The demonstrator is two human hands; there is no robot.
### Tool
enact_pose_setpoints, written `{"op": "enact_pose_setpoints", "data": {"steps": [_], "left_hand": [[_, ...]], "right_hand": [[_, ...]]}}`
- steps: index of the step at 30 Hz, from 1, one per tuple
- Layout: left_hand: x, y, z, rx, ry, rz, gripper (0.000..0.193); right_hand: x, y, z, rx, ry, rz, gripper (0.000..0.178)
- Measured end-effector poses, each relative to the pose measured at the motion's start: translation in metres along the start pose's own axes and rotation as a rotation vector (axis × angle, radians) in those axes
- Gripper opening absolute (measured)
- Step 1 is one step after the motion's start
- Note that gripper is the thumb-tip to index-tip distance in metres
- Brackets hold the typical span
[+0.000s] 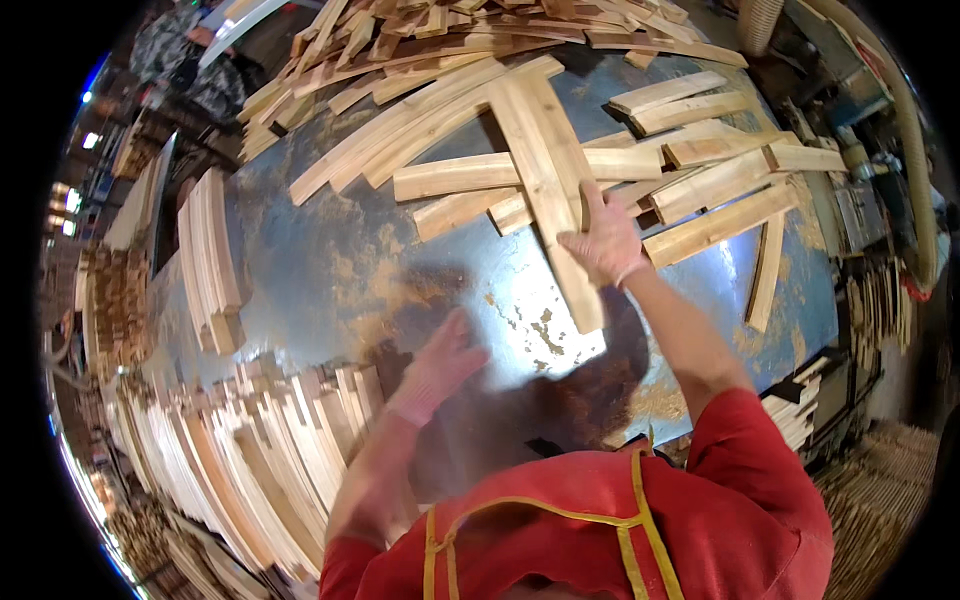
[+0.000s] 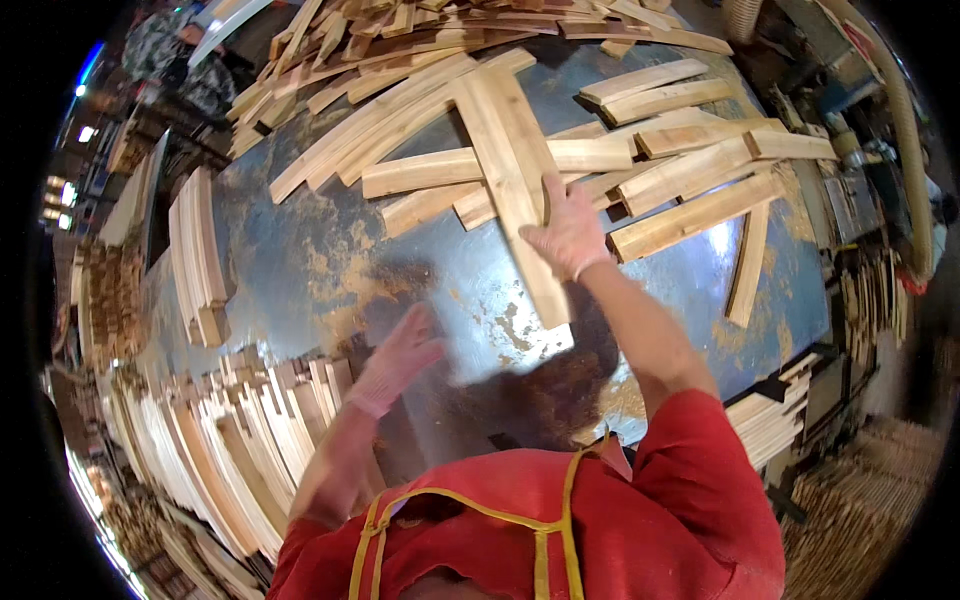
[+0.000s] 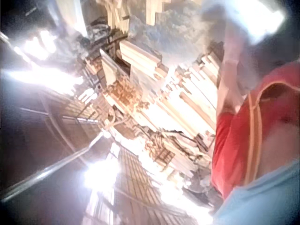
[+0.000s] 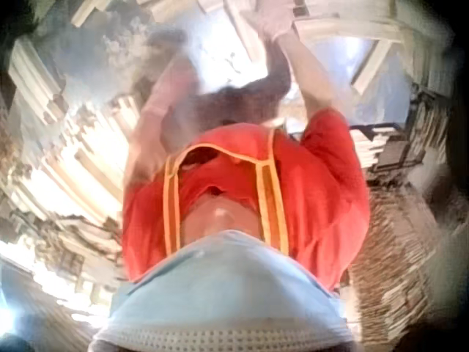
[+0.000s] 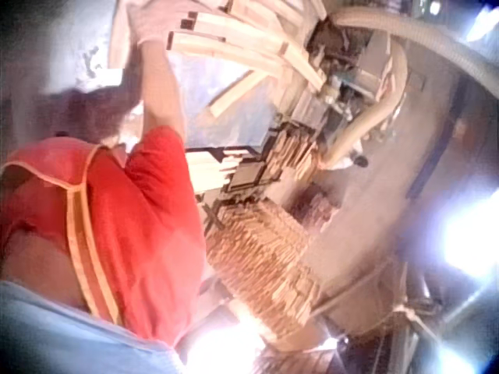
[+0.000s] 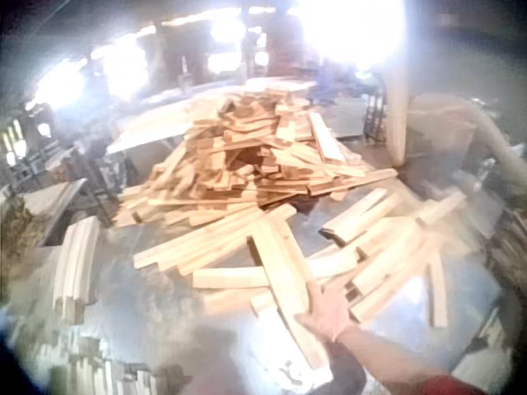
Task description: The person sorts through a large pile of wooden planks on a metal table, picking up pieces and arranging them into a neat stack. The task involves repetitive handling of the wood pieces to organize them.
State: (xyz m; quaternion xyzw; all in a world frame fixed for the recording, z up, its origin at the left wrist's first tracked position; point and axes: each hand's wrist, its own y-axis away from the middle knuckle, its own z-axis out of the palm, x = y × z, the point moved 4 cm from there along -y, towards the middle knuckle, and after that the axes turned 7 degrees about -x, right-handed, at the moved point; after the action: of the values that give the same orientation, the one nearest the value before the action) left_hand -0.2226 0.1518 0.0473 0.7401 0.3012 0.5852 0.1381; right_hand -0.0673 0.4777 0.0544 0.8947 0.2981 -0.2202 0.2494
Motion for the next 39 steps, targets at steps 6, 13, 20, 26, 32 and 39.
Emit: {"op": "enact_pose_setpoints", "data": {"steps": [6,13,20,26,32,39], "left_hand": [[0.008,-0.081,0.126,-0.040,0.720,-0.045,0.054],[-0.002,0.058,0.140,0.219,0.992,-0.004,0.041],[-0.113,0.223,0.161,0.367,0.014,-0.542,0.060],[-0.084,0.343,0.112,0.866,-0.469,-0.075,0.070],[-0.014,0.451,0.038,1.148,-0.349,0.477,0.069],[-0.062,0.410,0.045,0.949,-0.201,0.294,0.048]], "right_hand": [[0.030,0.106,0.093,-0.061,-0.899,0.019,0.100],[0.034,0.168,0.132,-0.485,-1.336,0.087,0.062],[-0.030,0.280,0.234,-0.657,-0.471,-0.127,0.089],[-0.142,0.351,0.336,-0.889,0.033,-0.443,0.091],[-0.276,0.340,0.114,-1.066,-0.387,-0.786,0.098],[-0.233,0.454,-0.219,0.360,-0.297,-1.218,0.068]]}}
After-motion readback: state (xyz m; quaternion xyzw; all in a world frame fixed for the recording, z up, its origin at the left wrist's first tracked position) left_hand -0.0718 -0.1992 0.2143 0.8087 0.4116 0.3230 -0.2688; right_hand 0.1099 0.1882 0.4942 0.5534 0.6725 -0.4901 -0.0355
